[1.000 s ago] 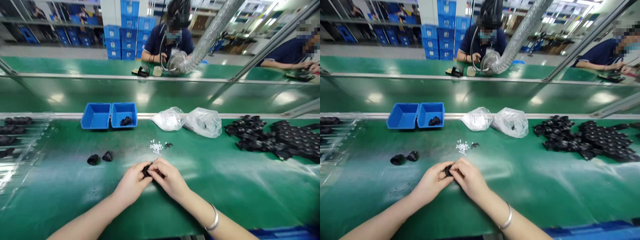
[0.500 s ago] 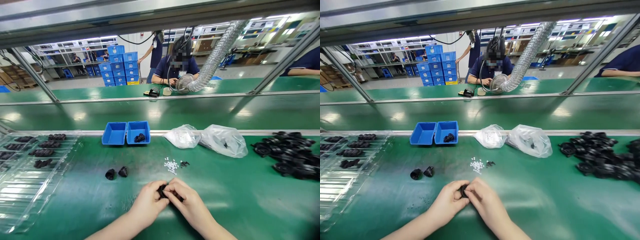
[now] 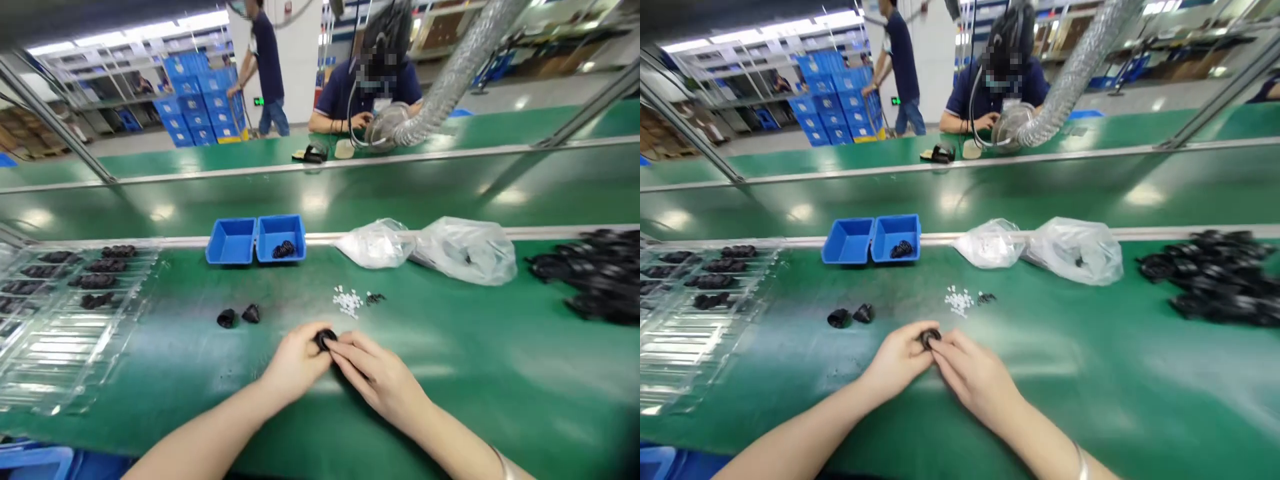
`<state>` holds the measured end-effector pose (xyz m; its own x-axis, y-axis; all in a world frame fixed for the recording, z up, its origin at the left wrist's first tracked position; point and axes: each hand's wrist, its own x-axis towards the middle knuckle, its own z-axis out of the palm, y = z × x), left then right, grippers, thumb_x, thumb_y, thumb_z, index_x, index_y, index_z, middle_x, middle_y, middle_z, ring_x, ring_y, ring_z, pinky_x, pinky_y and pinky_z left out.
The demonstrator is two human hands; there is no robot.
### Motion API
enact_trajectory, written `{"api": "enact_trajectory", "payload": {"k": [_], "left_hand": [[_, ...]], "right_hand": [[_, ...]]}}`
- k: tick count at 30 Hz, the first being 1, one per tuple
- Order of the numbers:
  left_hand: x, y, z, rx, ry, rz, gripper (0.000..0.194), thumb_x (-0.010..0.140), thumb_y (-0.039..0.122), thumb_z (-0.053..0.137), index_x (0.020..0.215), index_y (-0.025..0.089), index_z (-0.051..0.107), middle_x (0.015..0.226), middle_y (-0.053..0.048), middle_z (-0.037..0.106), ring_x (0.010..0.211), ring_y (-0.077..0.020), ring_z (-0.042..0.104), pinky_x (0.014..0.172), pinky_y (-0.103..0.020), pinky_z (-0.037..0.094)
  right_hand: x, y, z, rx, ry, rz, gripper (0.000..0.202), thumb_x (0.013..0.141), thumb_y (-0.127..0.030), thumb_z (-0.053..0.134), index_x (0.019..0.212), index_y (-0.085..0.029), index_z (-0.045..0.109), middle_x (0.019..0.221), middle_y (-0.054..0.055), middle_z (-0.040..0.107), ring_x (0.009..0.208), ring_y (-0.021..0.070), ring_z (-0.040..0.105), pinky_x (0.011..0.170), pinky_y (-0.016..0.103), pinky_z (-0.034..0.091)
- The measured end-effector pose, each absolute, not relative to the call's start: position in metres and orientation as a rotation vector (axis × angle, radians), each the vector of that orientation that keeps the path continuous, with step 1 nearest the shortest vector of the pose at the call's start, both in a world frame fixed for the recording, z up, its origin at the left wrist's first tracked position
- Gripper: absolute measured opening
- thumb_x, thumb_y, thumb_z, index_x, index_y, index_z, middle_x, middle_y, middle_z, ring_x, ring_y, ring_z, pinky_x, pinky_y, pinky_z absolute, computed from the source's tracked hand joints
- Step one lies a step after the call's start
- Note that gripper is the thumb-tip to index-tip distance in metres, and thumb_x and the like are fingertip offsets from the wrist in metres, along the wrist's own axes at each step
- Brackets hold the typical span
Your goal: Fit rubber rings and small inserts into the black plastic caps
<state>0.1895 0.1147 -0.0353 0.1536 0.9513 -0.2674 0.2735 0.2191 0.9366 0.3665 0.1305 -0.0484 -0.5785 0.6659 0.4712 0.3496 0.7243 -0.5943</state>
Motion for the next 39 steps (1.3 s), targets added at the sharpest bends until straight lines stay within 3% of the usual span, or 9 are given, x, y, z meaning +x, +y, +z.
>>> {"api": "enact_trajectory", "payload": {"k": [5, 11, 17, 20, 22, 24, 27, 34, 39], "left_hand": [[0.183, 0.118, -0.037, 1.254, 1.346, 0.766, 0.047, 0.078, 0.019, 0.062, 0.124, 0.016, 0.058, 0.074, 0.001, 0.070, 0.071, -0.0149, 0.065, 0.077, -0.028, 0.052], [0.182, 0.116, -0.038, 1.274, 1.333, 0.720, 0.048, 0.082, 0.025, 0.062, 0.128, 0.018, 0.055, 0.078, 0.000, 0.073, 0.081, -0.0176, 0.068, 0.082, -0.030, 0.053], [0.181, 0.113, -0.036, 1.396, 1.364, 0.720, 0.048, 0.084, 0.024, 0.058, 0.131, 0.018, 0.053, 0.109, -0.008, 0.070, 0.099, -0.0208, 0.065, 0.089, -0.033, 0.051], [0.183, 0.112, -0.033, 1.492, 1.402, 0.675, 0.046, 0.084, 0.024, 0.058, 0.129, 0.017, 0.055, 0.093, -0.006, 0.069, 0.102, -0.0237, 0.063, 0.089, -0.036, 0.050], [0.185, 0.110, -0.032, 1.514, 1.391, 0.647, 0.047, 0.084, 0.025, 0.058, 0.131, 0.017, 0.054, 0.077, -0.003, 0.065, 0.096, -0.0238, 0.063, 0.086, -0.037, 0.051], [0.186, 0.108, -0.032, 1.497, 1.354, 0.644, 0.049, 0.085, 0.025, 0.058, 0.133, 0.017, 0.052, 0.076, -0.002, 0.064, 0.086, -0.0213, 0.064, 0.082, -0.035, 0.052], [0.188, 0.106, -0.033, 1.462, 1.325, 0.625, 0.051, 0.085, 0.024, 0.057, 0.135, 0.019, 0.049, 0.089, -0.005, 0.066, 0.081, -0.0187, 0.065, 0.081, -0.035, 0.053], [0.187, 0.108, -0.035, 1.476, 1.299, 0.726, 0.047, 0.085, 0.024, 0.058, 0.131, 0.020, 0.052, 0.124, -0.010, 0.062, 0.115, -0.0241, 0.059, 0.097, -0.039, 0.049], [0.188, 0.107, -0.030, 1.564, 1.370, 0.648, 0.046, 0.086, 0.023, 0.055, 0.132, 0.020, 0.052, 0.095, -0.006, 0.069, 0.109, -0.0243, 0.061, 0.098, -0.041, 0.048]], "right_hand": [[0.365, 0.127, -0.050, -0.802, -2.249, 0.554, 0.042, 0.094, -0.011, 0.046, 0.134, -0.020, 0.051, 0.107, 0.011, 0.061, 0.090, 0.0186, 0.063, 0.073, 0.031, 0.057], [0.366, 0.127, -0.049, -0.810, -2.162, 0.770, 0.042, 0.095, -0.012, 0.046, 0.135, -0.023, 0.051, 0.106, 0.010, 0.059, 0.091, 0.0169, 0.061, 0.075, 0.030, 0.056], [0.363, 0.131, -0.050, -0.864, -2.074, 0.813, 0.030, 0.096, -0.017, 0.048, 0.122, -0.022, 0.063, 0.096, 0.007, 0.062, 0.083, 0.0152, 0.062, 0.071, 0.028, 0.056], [0.362, 0.134, -0.050, -0.893, -2.032, 0.801, 0.020, 0.095, -0.021, 0.052, 0.107, -0.021, 0.069, 0.087, 0.006, 0.064, 0.078, 0.0152, 0.063, 0.068, 0.027, 0.056], [0.363, 0.136, -0.049, -0.898, -2.054, 0.783, 0.017, 0.095, -0.022, 0.054, 0.102, -0.019, 0.069, 0.087, 0.006, 0.065, 0.078, 0.0155, 0.064, 0.068, 0.028, 0.056], [0.364, 0.137, -0.046, -0.909, -2.095, 0.759, 0.016, 0.095, -0.021, 0.054, 0.099, -0.018, 0.069, 0.087, 0.006, 0.065, 0.079, 0.0156, 0.063, 0.069, 0.028, 0.055], [0.365, 0.136, -0.043, -0.939, -2.142, 0.719, 0.016, 0.095, -0.020, 0.051, 0.094, -0.018, 0.067, 0.084, 0.006, 0.064, 0.076, 0.0147, 0.062, 0.068, 0.027, 0.054], [0.363, 0.132, -0.045, -0.974, -2.082, 0.584, 0.015, 0.095, -0.018, 0.051, 0.094, -0.017, 0.066, 0.083, 0.006, 0.064, 0.073, 0.0142, 0.062, 0.063, 0.026, 0.053], [0.362, 0.130, -0.048, -1.002, -2.175, 0.435, 0.017, 0.097, -0.019, 0.049, 0.095, -0.017, 0.066, 0.084, 0.006, 0.065, 0.071, 0.0138, 0.062, 0.063, 0.026, 0.053]]}}
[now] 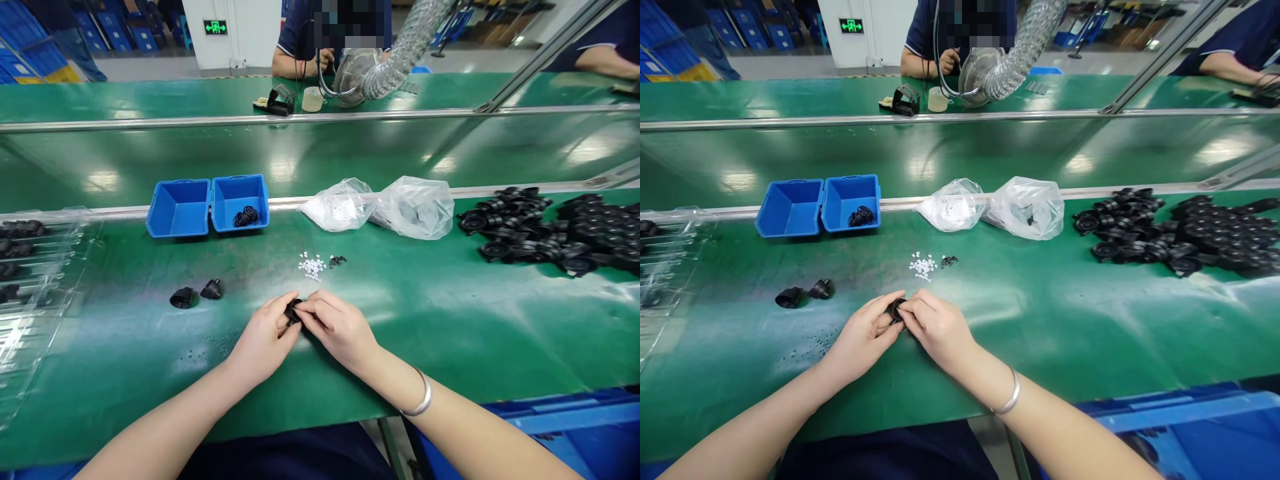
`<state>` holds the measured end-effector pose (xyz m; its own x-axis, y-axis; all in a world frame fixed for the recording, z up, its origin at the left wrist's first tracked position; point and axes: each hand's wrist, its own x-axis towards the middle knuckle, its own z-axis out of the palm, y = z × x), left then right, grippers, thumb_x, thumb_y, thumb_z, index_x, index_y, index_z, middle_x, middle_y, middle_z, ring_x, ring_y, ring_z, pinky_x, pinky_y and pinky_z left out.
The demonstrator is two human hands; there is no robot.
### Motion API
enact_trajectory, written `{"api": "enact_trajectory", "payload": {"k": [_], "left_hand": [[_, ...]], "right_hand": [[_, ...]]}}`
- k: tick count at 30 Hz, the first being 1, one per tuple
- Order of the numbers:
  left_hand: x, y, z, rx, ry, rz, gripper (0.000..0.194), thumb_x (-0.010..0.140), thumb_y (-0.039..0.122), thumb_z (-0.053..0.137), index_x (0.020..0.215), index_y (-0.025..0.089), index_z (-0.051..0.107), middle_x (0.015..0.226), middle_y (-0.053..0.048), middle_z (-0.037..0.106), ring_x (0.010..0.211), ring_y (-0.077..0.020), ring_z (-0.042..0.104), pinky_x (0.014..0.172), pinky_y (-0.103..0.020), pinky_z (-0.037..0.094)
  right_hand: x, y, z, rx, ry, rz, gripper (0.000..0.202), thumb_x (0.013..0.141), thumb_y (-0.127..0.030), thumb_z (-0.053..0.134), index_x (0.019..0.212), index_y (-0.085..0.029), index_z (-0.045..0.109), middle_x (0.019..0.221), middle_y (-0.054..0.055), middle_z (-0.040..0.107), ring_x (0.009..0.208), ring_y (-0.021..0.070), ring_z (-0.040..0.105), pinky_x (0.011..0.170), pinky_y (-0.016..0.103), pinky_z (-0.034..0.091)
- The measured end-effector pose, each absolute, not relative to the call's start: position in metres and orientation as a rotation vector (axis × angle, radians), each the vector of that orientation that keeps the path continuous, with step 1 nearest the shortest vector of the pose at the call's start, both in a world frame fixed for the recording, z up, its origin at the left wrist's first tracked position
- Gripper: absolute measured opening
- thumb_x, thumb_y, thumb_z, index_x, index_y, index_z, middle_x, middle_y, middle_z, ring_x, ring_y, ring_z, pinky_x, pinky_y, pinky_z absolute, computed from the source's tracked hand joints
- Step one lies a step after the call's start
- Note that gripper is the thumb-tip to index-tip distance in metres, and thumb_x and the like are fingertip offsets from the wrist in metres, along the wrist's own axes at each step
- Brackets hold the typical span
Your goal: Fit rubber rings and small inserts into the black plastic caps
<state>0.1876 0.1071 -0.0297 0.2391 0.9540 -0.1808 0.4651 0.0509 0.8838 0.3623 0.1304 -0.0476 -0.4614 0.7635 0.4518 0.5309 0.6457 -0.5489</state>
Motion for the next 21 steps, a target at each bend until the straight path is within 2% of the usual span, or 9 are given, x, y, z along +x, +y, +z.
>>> {"api": "enact_trajectory", "payload": {"k": [3, 7, 10, 13, 17, 21], "left_hand": [[0.187, 0.107, -0.030, 1.550, 1.375, 0.663, 0.047, 0.086, 0.023, 0.053, 0.133, 0.017, 0.051, 0.079, -0.003, 0.067, 0.103, -0.0235, 0.063, 0.097, -0.040, 0.048], [0.185, 0.110, -0.036, 1.420, 1.344, 0.730, 0.048, 0.084, 0.020, 0.054, 0.132, 0.018, 0.052, 0.085, -0.003, 0.070, 0.091, -0.0195, 0.066, 0.094, -0.037, 0.050], [0.183, 0.112, -0.037, 1.348, 1.331, 0.784, 0.047, 0.083, 0.019, 0.057, 0.130, 0.021, 0.053, 0.081, -0.001, 0.071, 0.091, -0.0188, 0.066, 0.093, -0.035, 0.050], [0.182, 0.113, -0.035, 1.291, 1.317, 0.807, 0.047, 0.082, 0.019, 0.059, 0.129, 0.020, 0.055, 0.078, -0.001, 0.071, 0.090, -0.0190, 0.066, 0.091, -0.033, 0.050], [0.182, 0.113, -0.032, 1.247, 1.305, 0.788, 0.048, 0.082, 0.019, 0.057, 0.130, 0.018, 0.054, 0.070, 0.001, 0.068, 0.078, -0.0171, 0.066, 0.084, -0.032, 0.051], [0.182, 0.113, -0.030, 1.254, 1.329, 0.741, 0.048, 0.083, 0.021, 0.056, 0.131, 0.017, 0.053, 0.053, 0.006, 0.055, 0.068, -0.0165, 0.060, 0.078, -0.032, 0.051]], "right_hand": [[0.362, 0.128, -0.047, -0.973, -2.234, 0.377, 0.017, 0.096, -0.018, 0.049, 0.102, -0.016, 0.065, 0.088, 0.007, 0.066, 0.074, 0.0151, 0.063, 0.065, 0.027, 0.054], [0.362, 0.123, -0.045, -0.932, -2.304, 0.416, 0.032, 0.096, -0.016, 0.046, 0.126, -0.015, 0.056, 0.098, 0.011, 0.063, 0.083, 0.0186, 0.063, 0.069, 0.030, 0.056], [0.362, 0.119, -0.043, -0.935, -2.353, 0.407, 0.044, 0.095, -0.014, 0.044, 0.139, -0.015, 0.044, 0.103, 0.013, 0.061, 0.086, 0.0210, 0.062, 0.070, 0.033, 0.056], [0.362, 0.118, -0.044, -0.929, -2.375, 0.407, 0.051, 0.094, -0.011, 0.045, 0.144, -0.017, 0.038, 0.106, 0.014, 0.059, 0.089, 0.0219, 0.061, 0.072, 0.034, 0.056], [0.364, 0.118, -0.046, -0.917, -2.349, 0.430, 0.054, 0.092, -0.009, 0.048, 0.145, -0.018, 0.037, 0.107, 0.013, 0.057, 0.090, 0.0215, 0.060, 0.075, 0.034, 0.056], [0.365, 0.118, -0.046, -0.908, -2.355, 0.453, 0.053, 0.092, -0.008, 0.049, 0.143, -0.018, 0.040, 0.107, 0.013, 0.057, 0.091, 0.0212, 0.059, 0.075, 0.034, 0.055]]}}
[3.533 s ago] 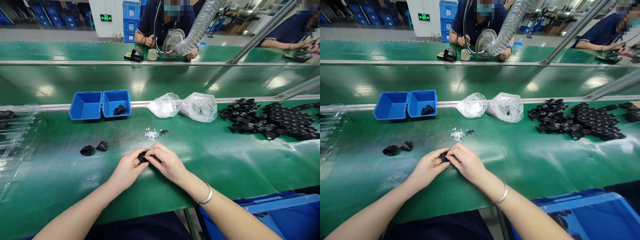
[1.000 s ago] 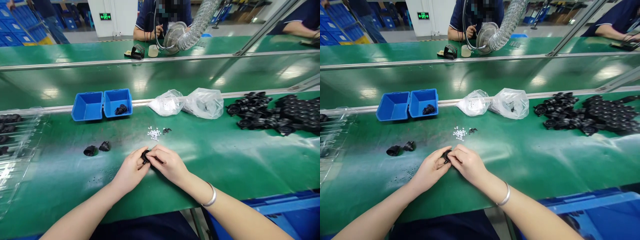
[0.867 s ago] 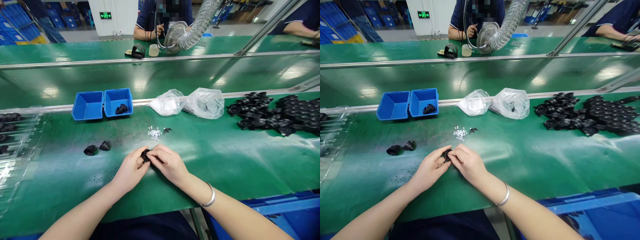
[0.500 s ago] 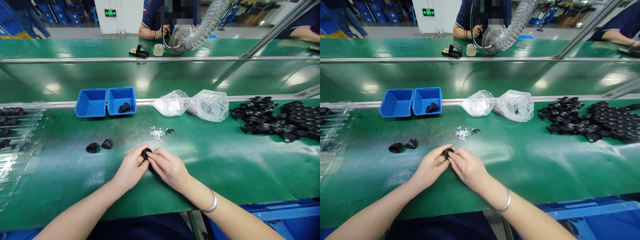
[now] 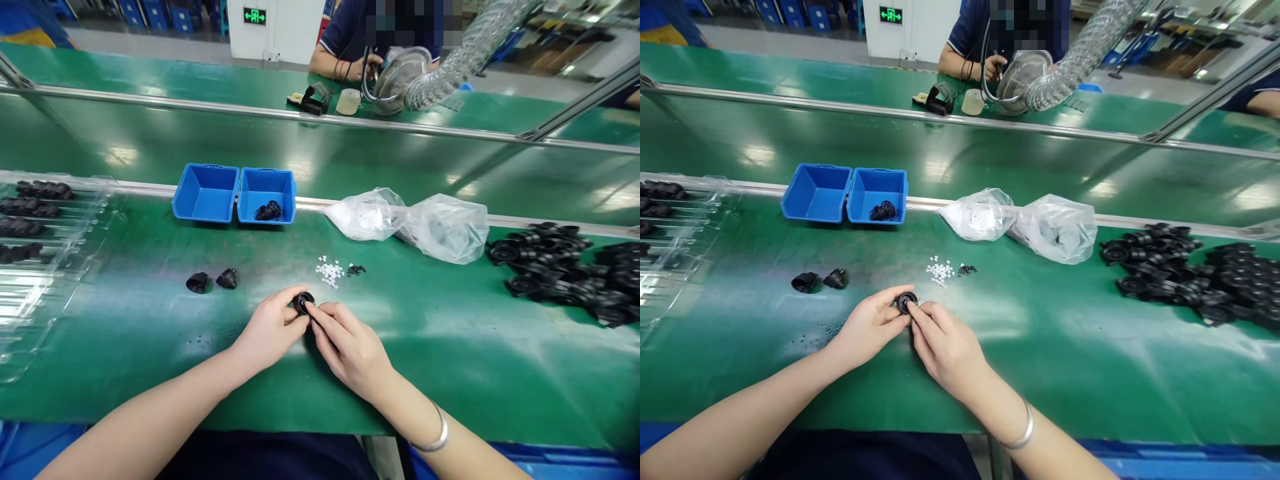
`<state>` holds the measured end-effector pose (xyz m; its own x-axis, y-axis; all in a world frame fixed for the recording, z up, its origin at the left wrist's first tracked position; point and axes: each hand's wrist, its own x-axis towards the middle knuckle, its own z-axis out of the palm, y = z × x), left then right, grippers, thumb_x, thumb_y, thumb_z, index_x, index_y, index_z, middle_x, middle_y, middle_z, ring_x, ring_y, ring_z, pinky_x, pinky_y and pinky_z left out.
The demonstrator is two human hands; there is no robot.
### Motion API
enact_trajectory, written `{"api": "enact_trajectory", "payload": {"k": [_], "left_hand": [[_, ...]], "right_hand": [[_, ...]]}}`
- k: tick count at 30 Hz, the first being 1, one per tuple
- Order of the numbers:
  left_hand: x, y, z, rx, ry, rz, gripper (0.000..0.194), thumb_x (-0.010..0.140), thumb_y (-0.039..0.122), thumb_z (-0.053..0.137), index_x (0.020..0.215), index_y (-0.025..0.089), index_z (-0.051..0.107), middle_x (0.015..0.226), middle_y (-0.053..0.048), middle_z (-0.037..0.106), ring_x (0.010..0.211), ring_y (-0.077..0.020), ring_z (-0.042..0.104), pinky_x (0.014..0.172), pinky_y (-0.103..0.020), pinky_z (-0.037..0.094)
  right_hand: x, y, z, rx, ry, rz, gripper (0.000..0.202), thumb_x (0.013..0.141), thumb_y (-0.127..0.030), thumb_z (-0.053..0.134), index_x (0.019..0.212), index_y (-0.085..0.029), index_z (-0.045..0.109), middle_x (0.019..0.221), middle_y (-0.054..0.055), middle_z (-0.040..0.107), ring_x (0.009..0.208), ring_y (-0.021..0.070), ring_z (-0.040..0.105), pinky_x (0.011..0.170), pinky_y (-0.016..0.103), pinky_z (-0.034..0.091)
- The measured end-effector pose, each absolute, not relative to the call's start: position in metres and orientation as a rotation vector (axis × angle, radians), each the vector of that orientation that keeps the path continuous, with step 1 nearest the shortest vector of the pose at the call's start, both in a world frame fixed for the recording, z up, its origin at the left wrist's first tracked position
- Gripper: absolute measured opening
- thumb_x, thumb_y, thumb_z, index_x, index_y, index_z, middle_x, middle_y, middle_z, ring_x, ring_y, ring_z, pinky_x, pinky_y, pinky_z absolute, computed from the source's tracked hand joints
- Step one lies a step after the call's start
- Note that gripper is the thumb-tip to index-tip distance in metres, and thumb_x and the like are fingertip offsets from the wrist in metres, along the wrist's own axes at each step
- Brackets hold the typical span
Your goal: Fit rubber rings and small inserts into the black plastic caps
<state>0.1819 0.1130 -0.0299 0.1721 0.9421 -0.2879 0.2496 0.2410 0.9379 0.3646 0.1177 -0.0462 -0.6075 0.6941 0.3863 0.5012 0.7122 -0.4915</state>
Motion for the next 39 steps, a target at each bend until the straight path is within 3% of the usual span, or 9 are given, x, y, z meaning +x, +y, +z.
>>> {"api": "enact_trajectory", "payload": {"k": [4, 11, 15, 18, 20, 23, 31, 35, 39], "left_hand": [[0.182, 0.114, -0.028, 1.271, 1.352, 0.739, 0.048, 0.083, 0.021, 0.055, 0.131, 0.016, 0.054, 0.049, 0.008, 0.045, 0.067, -0.0172, 0.058, 0.079, -0.033, 0.050], [0.183, 0.112, -0.030, 1.291, 1.358, 0.758, 0.048, 0.082, 0.019, 0.056, 0.130, 0.016, 0.055, 0.050, 0.008, 0.046, 0.070, -0.0187, 0.061, 0.087, -0.038, 0.049], [0.183, 0.112, -0.032, 1.380, 1.367, 0.743, 0.048, 0.082, 0.017, 0.054, 0.130, 0.015, 0.055, 0.054, 0.005, 0.052, 0.084, -0.0213, 0.064, 0.095, -0.041, 0.047], [0.182, 0.111, -0.035, 1.428, 1.368, 0.775, 0.047, 0.081, 0.017, 0.054, 0.128, 0.017, 0.057, 0.090, -0.005, 0.070, 0.106, -0.0239, 0.063, 0.102, -0.041, 0.045], [0.180, 0.110, -0.039, 1.422, 1.358, 0.797, 0.045, 0.082, 0.020, 0.055, 0.127, 0.018, 0.058, 0.120, -0.010, 0.065, 0.116, -0.0247, 0.059, 0.106, -0.042, 0.043], [0.178, 0.112, -0.045, 1.332, 1.296, 0.790, 0.049, 0.083, 0.030, 0.056, 0.132, 0.022, 0.053, 0.133, -0.009, 0.059, 0.119, -0.0248, 0.059, 0.106, -0.043, 0.044], [0.182, 0.116, -0.036, 1.060, 1.174, 0.822, 0.059, 0.076, 0.034, 0.067, 0.130, 0.021, 0.050, 0.135, -0.009, 0.057, 0.121, -0.0242, 0.059, 0.105, -0.037, 0.047], [0.186, 0.117, -0.028, 1.012, 1.091, 0.859, 0.047, 0.079, 0.030, 0.066, 0.123, 0.018, 0.054, 0.128, -0.011, 0.062, 0.109, -0.0246, 0.066, 0.101, -0.040, 0.050], [0.184, 0.118, -0.029, 1.039, 1.061, 0.877, 0.038, 0.083, 0.027, 0.061, 0.120, 0.017, 0.057, 0.123, -0.011, 0.064, 0.107, -0.0253, 0.066, 0.097, -0.042, 0.052]], "right_hand": [[0.364, 0.118, -0.047, -0.909, -2.372, 0.503, 0.054, 0.092, -0.008, 0.049, 0.144, -0.019, 0.038, 0.109, 0.013, 0.056, 0.093, 0.0214, 0.059, 0.075, 0.035, 0.055], [0.364, 0.120, -0.046, -0.865, -2.347, 0.572, 0.053, 0.092, -0.007, 0.048, 0.143, -0.020, 0.040, 0.109, 0.012, 0.057, 0.093, 0.0201, 0.059, 0.076, 0.033, 0.056], [0.365, 0.121, -0.047, -0.869, -2.386, 0.525, 0.048, 0.092, -0.008, 0.047, 0.139, -0.016, 0.045, 0.105, 0.012, 0.059, 0.090, 0.0203, 0.059, 0.075, 0.034, 0.055], [0.365, 0.121, -0.046, -0.881, -2.419, 0.467, 0.042, 0.092, -0.010, 0.047, 0.134, -0.013, 0.049, 0.106, 0.013, 0.060, 0.091, 0.0214, 0.060, 0.076, 0.035, 0.056], [0.365, 0.120, -0.044, -0.877, -2.432, 0.427, 0.040, 0.092, -0.012, 0.046, 0.132, -0.012, 0.050, 0.106, 0.013, 0.061, 0.092, 0.0217, 0.061, 0.076, 0.035, 0.056], [0.365, 0.119, -0.043, -0.895, -2.417, 0.372, 0.042, 0.092, -0.014, 0.046, 0.134, -0.010, 0.047, 0.109, 0.014, 0.060, 0.093, 0.0206, 0.061, 0.076, 0.033, 0.057], [0.368, 0.122, -0.037, -0.895, -2.316, 0.336, 0.042, 0.092, -0.011, 0.045, 0.134, -0.011, 0.045, 0.110, 0.013, 0.060, 0.097, 0.0207, 0.061, 0.077, 0.032, 0.056], [0.374, 0.125, -0.032, -0.980, -2.116, 0.500, 0.045, 0.090, -0.010, 0.048, 0.134, -0.020, 0.045, 0.112, 0.011, 0.056, 0.089, 0.0183, 0.061, 0.073, 0.031, 0.056], [0.375, 0.127, -0.033, -0.952, -2.228, 0.622, 0.053, 0.089, -0.015, 0.050, 0.140, -0.019, 0.037, 0.111, 0.012, 0.055, 0.081, 0.0177, 0.059, 0.067, 0.032, 0.056]]}}
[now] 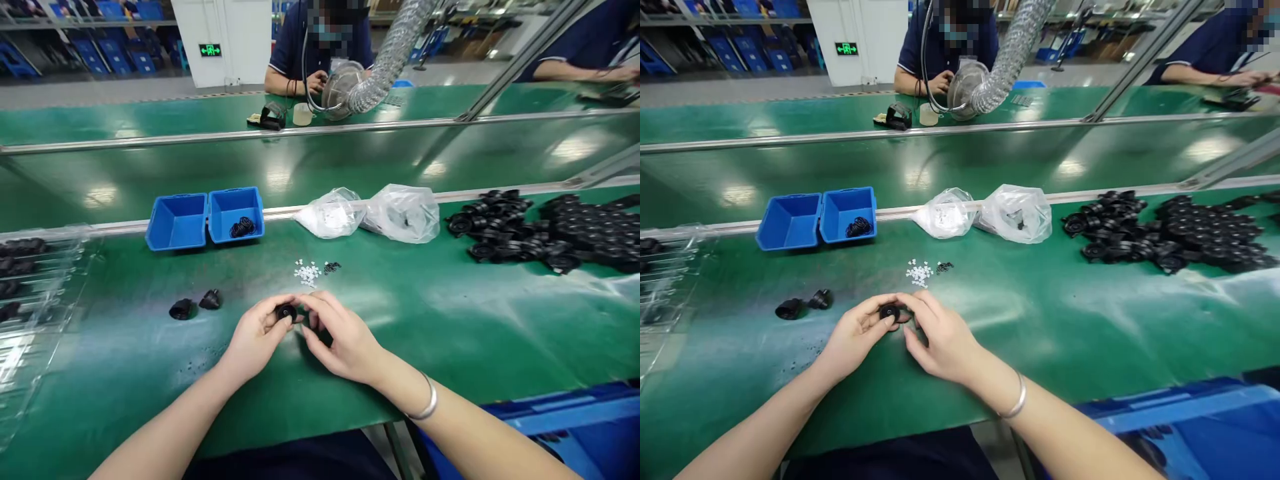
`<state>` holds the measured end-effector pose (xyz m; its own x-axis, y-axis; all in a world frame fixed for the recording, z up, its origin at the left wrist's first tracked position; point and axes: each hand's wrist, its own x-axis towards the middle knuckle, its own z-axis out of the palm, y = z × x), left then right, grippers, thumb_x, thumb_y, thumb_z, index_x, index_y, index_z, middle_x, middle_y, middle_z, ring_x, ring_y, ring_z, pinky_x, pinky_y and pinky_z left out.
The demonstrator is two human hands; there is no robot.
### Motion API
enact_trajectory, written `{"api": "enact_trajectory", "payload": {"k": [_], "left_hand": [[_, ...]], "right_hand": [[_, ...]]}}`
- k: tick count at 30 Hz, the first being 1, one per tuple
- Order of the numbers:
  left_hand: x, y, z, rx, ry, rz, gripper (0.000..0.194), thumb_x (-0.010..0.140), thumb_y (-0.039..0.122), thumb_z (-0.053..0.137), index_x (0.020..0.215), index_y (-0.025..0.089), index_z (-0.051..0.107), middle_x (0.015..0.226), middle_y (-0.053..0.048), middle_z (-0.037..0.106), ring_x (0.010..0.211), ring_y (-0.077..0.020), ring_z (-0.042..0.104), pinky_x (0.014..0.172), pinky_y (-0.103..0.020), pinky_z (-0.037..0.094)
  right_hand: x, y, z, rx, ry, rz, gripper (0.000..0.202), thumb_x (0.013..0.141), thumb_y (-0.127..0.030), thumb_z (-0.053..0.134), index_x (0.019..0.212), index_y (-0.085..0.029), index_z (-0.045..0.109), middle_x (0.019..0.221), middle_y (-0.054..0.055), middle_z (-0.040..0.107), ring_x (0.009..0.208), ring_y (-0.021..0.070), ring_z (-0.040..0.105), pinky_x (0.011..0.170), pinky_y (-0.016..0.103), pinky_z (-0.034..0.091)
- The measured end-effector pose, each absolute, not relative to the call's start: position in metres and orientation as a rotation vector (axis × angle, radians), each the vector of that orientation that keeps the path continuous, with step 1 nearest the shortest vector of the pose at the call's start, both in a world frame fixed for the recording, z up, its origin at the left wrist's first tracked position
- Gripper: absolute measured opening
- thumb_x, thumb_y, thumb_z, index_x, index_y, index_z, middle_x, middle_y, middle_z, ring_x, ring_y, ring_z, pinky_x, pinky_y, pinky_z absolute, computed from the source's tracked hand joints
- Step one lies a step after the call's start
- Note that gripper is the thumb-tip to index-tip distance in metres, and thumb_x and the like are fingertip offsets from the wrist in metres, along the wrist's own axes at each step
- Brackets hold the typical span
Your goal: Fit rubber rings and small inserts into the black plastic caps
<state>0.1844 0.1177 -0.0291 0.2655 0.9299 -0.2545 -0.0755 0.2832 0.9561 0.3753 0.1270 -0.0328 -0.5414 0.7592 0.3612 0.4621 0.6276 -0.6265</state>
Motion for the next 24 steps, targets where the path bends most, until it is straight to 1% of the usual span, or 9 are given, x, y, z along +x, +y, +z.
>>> {"api": "enact_trajectory", "payload": {"k": [2, 4, 8, 11, 16, 20, 24], "left_hand": [[0.183, 0.117, -0.030, 1.096, 1.070, 0.875, 0.037, 0.084, 0.025, 0.058, 0.120, 0.017, 0.058, 0.123, -0.011, 0.064, 0.110, -0.0261, 0.064, 0.095, -0.043, 0.053], [0.183, 0.117, -0.031, 1.155, 1.087, 0.874, 0.036, 0.086, 0.024, 0.056, 0.121, 0.017, 0.059, 0.123, -0.011, 0.064, 0.112, -0.0257, 0.062, 0.097, -0.042, 0.052], [0.183, 0.118, -0.030, 1.237, 1.142, 0.854, 0.031, 0.087, 0.020, 0.052, 0.116, 0.016, 0.063, 0.123, -0.010, 0.065, 0.113, -0.0225, 0.061, 0.102, -0.039, 0.047], [0.183, 0.117, -0.030, 1.245, 1.149, 0.847, 0.030, 0.087, 0.017, 0.052, 0.115, 0.016, 0.064, 0.118, -0.009, 0.067, 0.112, -0.0215, 0.063, 0.101, -0.038, 0.048], [0.183, 0.115, -0.029, 1.218, 1.068, 0.843, 0.038, 0.088, 0.015, 0.051, 0.125, 0.018, 0.056, 0.121, -0.009, 0.067, 0.113, -0.0201, 0.063, 0.098, -0.035, 0.050], [0.181, 0.114, -0.027, 1.243, 1.076, 0.820, 0.036, 0.089, 0.015, 0.051, 0.125, 0.019, 0.057, 0.121, -0.009, 0.067, 0.113, -0.0203, 0.063, 0.098, -0.036, 0.050], [0.182, 0.114, -0.025, 1.254, 1.045, 0.812, 0.038, 0.088, 0.012, 0.050, 0.124, 0.018, 0.056, 0.121, -0.009, 0.066, 0.114, -0.0194, 0.062, 0.099, -0.035, 0.049]], "right_hand": [[0.374, 0.126, -0.036, -0.931, -2.317, 0.584, 0.055, 0.090, -0.018, 0.049, 0.142, -0.018, 0.034, 0.110, 0.012, 0.055, 0.082, 0.0185, 0.059, 0.067, 0.033, 0.056], [0.371, 0.126, -0.041, -0.918, -2.372, 0.478, 0.052, 0.092, -0.019, 0.049, 0.142, -0.016, 0.034, 0.109, 0.013, 0.057, 0.081, 0.0188, 0.060, 0.067, 0.033, 0.056], [0.367, 0.126, -0.048, -0.886, -2.401, 0.277, 0.044, 0.095, -0.019, 0.048, 0.138, -0.015, 0.038, 0.104, 0.012, 0.062, 0.083, 0.0205, 0.063, 0.068, 0.034, 0.057], [0.365, 0.126, -0.046, -0.850, -2.394, 0.183, 0.040, 0.096, -0.018, 0.047, 0.135, -0.014, 0.042, 0.100, 0.012, 0.065, 0.082, 0.0210, 0.065, 0.068, 0.034, 0.057], [0.363, 0.126, -0.043, -0.782, -2.388, 0.196, 0.035, 0.096, -0.017, 0.047, 0.130, -0.013, 0.045, 0.103, 0.013, 0.066, 0.085, 0.0217, 0.066, 0.069, 0.034, 0.058], [0.362, 0.126, -0.043, -0.775, -2.383, 0.180, 0.033, 0.096, -0.016, 0.046, 0.128, -0.012, 0.045, 0.102, 0.013, 0.066, 0.084, 0.0223, 0.067, 0.068, 0.035, 0.058], [0.362, 0.126, -0.042, -0.778, -2.368, 0.160, 0.031, 0.096, -0.018, 0.045, 0.127, -0.012, 0.046, 0.098, 0.013, 0.067, 0.081, 0.0215, 0.067, 0.065, 0.034, 0.058]]}}
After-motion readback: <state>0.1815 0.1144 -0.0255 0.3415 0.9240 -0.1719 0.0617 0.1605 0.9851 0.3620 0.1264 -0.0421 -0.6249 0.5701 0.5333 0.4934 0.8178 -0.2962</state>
